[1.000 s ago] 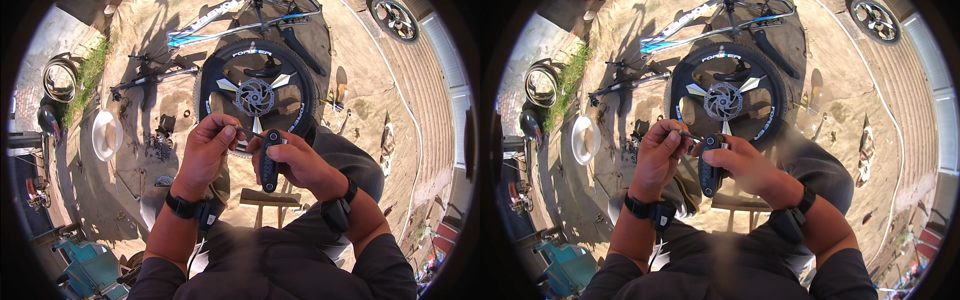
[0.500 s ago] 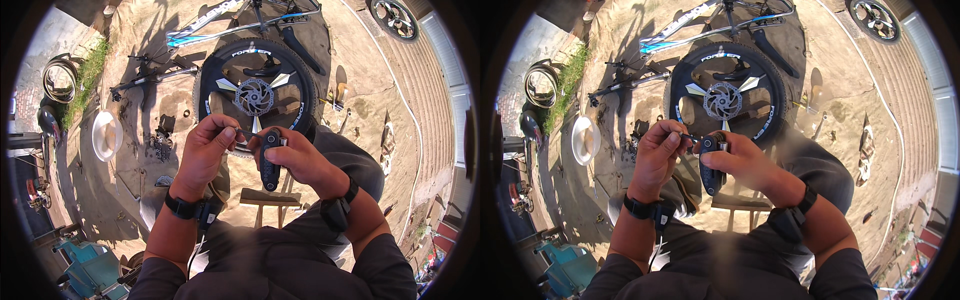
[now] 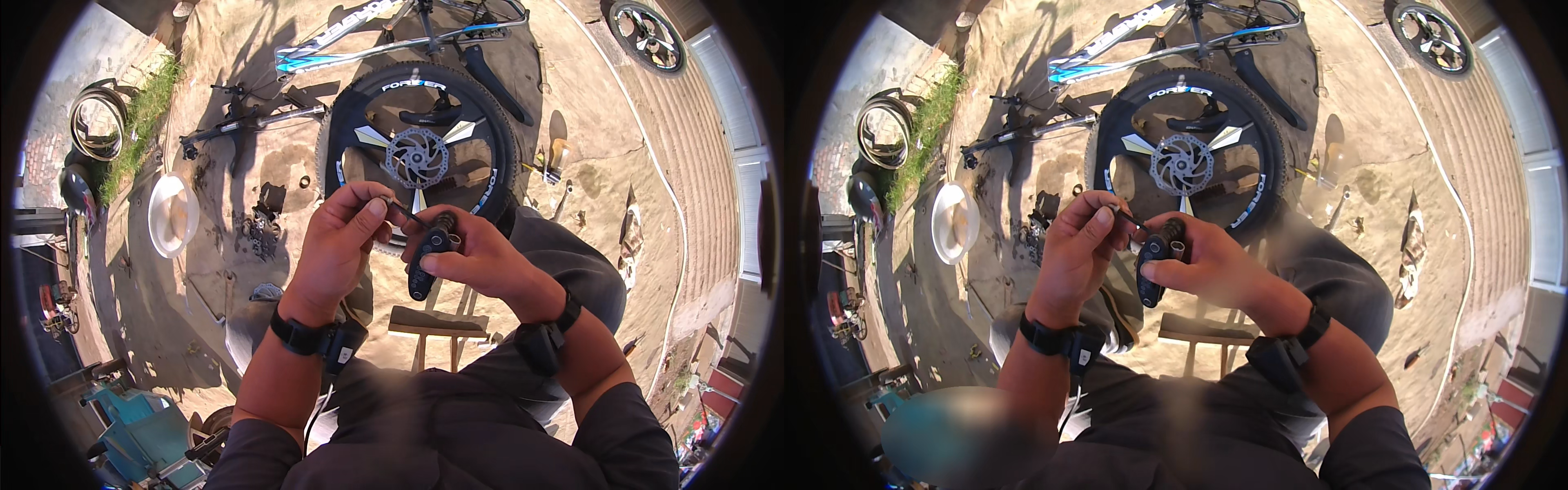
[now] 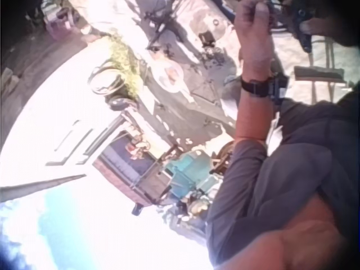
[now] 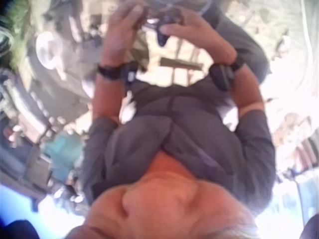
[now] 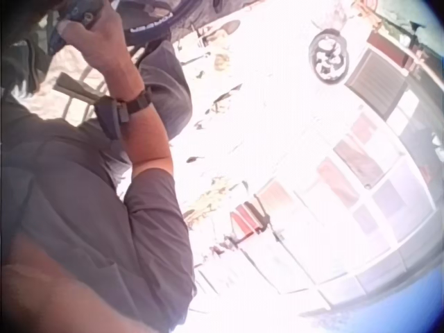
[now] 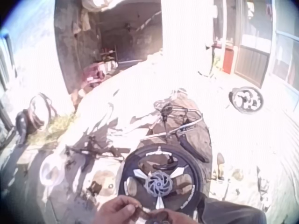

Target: The person retrieves a bicycle wheel and a disc brake rotor, then uses a tool to attach the rotor to the wheel hub. The person tightens the bolts to secure the rotor in place.

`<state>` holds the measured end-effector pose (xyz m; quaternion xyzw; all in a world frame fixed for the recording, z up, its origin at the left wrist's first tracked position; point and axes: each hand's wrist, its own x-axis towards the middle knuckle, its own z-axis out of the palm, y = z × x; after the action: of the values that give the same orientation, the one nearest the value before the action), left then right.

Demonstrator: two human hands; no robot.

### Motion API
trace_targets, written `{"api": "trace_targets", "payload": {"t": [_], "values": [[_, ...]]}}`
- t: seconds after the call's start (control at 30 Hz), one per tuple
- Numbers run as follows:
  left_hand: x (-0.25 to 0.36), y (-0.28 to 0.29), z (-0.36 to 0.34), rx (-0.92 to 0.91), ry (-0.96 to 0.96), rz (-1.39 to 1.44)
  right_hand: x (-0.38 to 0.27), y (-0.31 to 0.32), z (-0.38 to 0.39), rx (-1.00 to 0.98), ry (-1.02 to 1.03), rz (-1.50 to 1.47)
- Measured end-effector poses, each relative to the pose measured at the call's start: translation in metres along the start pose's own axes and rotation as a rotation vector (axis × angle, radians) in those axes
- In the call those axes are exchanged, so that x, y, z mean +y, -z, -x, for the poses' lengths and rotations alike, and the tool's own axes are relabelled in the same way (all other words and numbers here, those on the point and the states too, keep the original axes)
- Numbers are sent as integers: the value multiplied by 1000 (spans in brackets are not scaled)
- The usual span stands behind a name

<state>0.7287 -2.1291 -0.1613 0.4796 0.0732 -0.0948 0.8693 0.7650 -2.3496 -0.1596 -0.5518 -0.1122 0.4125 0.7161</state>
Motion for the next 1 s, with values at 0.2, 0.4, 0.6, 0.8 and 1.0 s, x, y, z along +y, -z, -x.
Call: {"api": "trace_targets", "payload": {"t": [0.2, 0.4, 0.6, 0.8, 1.0], "values": [[-6, 3, 1, 106, 29, 31, 13, 2, -2, 4, 4, 36], [-25, 12, 6, 266, 201, -266, 25, 3, -11, 135, -80, 100], [-44, 7, 15, 131, 125, -552, 64, 5, -25, 302, -38, 186], [-51, 3, 18, 72, 20, -795, 84, 5, -36, 370, -63, 190], [-68, 7, 10, 119, -165, -1057, 94, -14, -51, 407, -5, 14]]}}
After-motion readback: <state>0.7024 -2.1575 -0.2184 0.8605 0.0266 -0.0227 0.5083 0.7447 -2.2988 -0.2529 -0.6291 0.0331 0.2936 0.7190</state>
